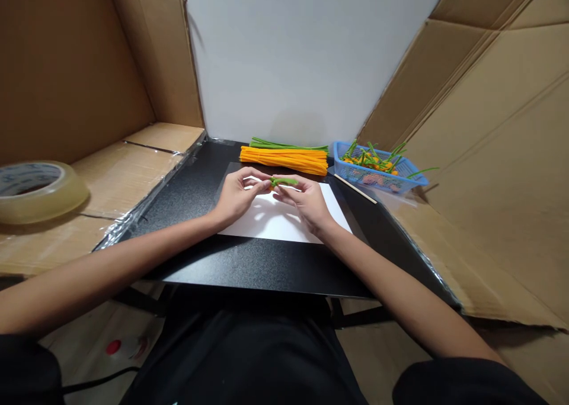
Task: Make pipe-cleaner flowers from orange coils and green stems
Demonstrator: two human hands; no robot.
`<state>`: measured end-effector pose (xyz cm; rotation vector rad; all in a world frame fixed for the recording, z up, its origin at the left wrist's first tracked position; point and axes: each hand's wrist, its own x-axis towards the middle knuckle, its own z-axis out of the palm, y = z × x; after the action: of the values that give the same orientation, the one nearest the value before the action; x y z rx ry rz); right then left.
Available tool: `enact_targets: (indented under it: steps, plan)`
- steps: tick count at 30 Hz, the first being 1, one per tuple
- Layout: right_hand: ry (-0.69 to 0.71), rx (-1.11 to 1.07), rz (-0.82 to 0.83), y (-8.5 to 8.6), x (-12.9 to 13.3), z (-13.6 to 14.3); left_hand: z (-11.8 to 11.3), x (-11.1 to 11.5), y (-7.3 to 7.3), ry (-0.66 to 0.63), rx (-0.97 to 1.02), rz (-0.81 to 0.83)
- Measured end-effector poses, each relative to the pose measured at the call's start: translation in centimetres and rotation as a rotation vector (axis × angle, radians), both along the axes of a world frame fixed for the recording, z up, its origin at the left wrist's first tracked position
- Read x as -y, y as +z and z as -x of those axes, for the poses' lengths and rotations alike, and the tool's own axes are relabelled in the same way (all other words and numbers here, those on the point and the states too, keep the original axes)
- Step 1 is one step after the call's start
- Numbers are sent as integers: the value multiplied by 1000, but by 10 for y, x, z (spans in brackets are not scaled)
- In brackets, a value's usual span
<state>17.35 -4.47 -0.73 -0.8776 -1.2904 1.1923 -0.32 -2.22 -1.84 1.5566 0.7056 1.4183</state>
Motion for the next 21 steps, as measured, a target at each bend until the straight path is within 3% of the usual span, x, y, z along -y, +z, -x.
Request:
enact_targets:
  steps: [3, 9, 16, 21]
  plan:
    - [17, -74, 43, 0, 0, 0, 4, -2, 0, 60, -136, -158]
    - [-86, 84, -111, 5, 5, 2, 13, -4, 9, 209, -387, -651]
    - [-90, 118, -173, 6, 9, 4, 15, -7, 8, 363, -483, -805]
    - [-102, 117, -211, 7, 10, 5, 15, -2, 12, 400, -513, -889]
